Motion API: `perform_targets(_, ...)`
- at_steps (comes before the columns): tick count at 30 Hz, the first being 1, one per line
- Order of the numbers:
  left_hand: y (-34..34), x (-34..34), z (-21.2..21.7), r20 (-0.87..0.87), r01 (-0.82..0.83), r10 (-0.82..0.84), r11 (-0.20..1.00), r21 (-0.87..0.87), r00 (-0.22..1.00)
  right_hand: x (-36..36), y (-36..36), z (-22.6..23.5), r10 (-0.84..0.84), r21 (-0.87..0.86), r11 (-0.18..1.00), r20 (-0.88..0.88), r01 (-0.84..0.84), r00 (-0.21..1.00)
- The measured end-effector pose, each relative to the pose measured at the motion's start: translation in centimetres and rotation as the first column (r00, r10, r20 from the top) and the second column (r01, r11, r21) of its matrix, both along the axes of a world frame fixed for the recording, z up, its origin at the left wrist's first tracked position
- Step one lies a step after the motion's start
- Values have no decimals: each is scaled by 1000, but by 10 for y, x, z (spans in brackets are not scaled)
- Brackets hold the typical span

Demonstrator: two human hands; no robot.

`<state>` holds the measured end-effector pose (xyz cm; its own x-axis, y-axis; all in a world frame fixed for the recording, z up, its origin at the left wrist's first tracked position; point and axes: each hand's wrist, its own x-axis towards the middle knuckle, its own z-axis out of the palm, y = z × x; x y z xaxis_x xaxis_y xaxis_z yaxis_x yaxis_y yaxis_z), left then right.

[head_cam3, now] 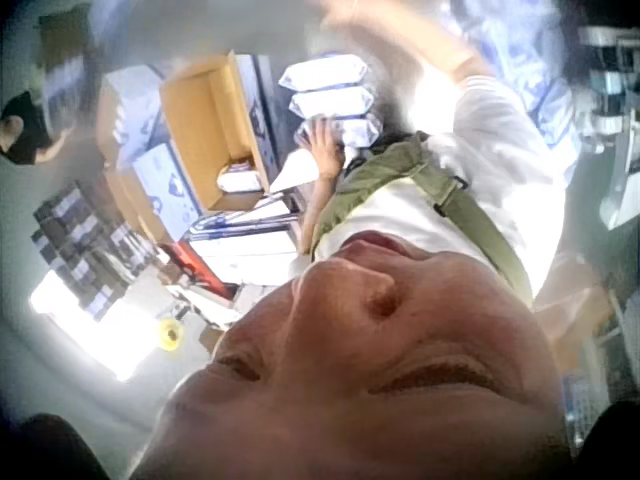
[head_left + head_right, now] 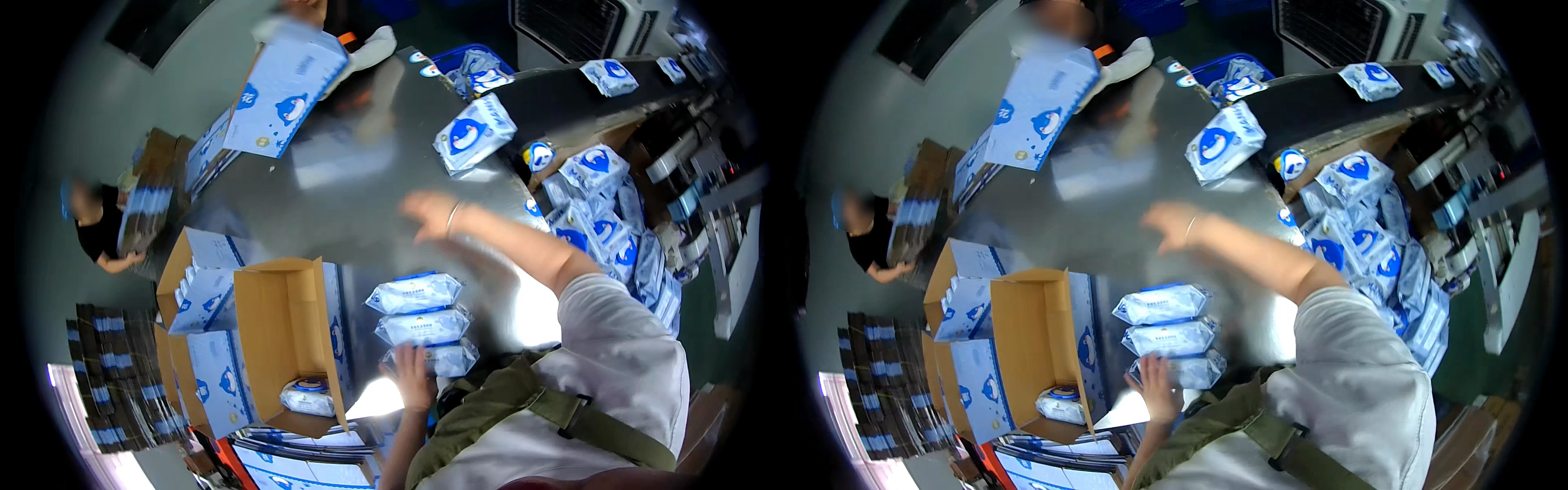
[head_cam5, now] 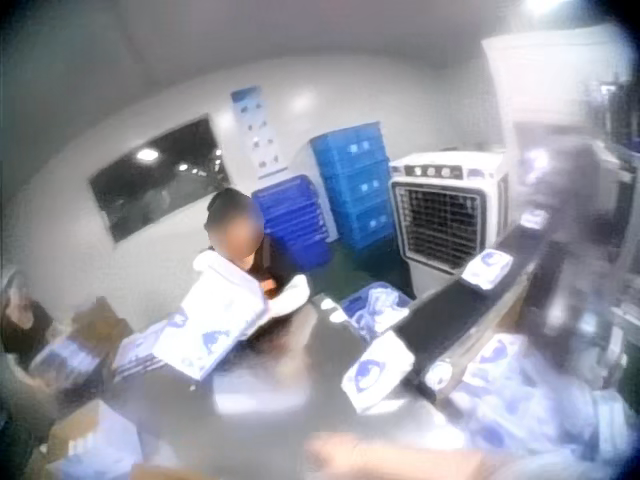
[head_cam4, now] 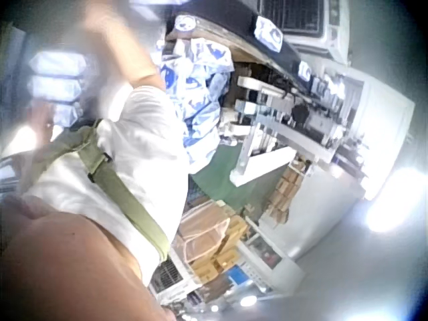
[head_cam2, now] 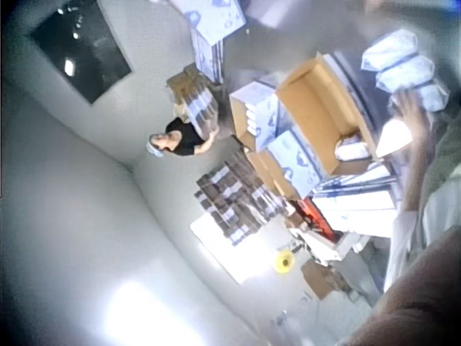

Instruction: The person places packages of wipes into cardboard boxes, stacks the boxes, and moves them to different positions on a metal work table in a manufacturing environment.

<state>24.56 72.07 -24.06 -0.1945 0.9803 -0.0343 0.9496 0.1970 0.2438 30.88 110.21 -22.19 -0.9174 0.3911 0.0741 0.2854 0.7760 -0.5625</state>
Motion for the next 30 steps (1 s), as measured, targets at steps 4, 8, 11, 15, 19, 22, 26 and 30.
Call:
perform_targets(4, -19, 39, 5, 412, -745, 676, 666, 11, 611, 66, 151, -12, -482, 621, 752, 290, 221, 826)
perform_targets(8, -50, 38, -33, 681, -579, 462, 363, -729, -568, 66, 163, -37, -486, 429, 845, 369, 318, 792)
perform_targets(11, -28, 46, -32, 631, -530, 364, 345, -775, -685, 25, 133, -4, -329, 96, 943, 414, 319, 849)
perform_targets(15, -4, 32, -28, 629, -489, 305, 425, -762, -715, -11, 80, -37, 14, -589, 784, 333, 196, 943)
perform_targets(19, -5, 29, -28, 557, -479, 67, 433, -764, -828, -24, -23, -75, 44, -867, 461, 237, 191, 971)
perform_targets(22, -26, 24, -19, 554, -476, 63, 439, -763, -830, 0, -46, -68, -13, -936, 260, 240, 235, 971)
perform_targets(26, -32, 13, 16, 762, -664, -4, 493, -562, -648, 42, -32, -46, -144, -981, 183, 41, 67, 989)
perform_targets(30, -37, -31, 87, 979, -860, -170, 510, -8, -110, 16, -55, 69, -393, -916, 307, -369, -257, 842)
